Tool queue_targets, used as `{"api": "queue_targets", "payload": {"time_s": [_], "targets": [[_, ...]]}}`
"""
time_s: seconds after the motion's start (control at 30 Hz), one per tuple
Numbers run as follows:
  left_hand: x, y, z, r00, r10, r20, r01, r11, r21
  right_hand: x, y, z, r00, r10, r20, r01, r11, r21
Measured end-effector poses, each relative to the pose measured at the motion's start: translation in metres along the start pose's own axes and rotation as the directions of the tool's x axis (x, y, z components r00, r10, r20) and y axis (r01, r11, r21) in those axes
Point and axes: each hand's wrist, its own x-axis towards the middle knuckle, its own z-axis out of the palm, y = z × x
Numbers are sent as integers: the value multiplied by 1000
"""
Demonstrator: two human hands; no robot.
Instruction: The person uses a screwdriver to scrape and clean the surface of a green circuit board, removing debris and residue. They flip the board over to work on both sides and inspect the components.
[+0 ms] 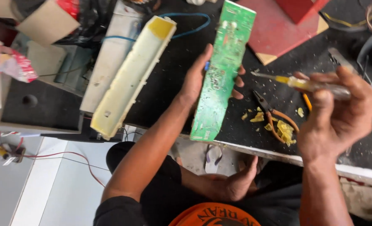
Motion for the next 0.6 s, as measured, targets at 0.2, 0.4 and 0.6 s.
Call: {"api": "queue_targets", "payload": {"time_s": [0.2, 0.4, 0.6], "targets": [[-1, -5, 10, 997, -29, -71, 34, 996, 81, -11, 2, 26, 1000, -13, -15, 12, 999, -30], [1, -8, 10, 986, -54, -160, 74, 990, 119, -19, 4, 38, 1000, 12, -12, -12, 998, -68], [1, -7, 17, 977, -51, -208, 80, 988, 135, -21, 11, 44, 999, 25, -31, -27, 996, -87]]}}
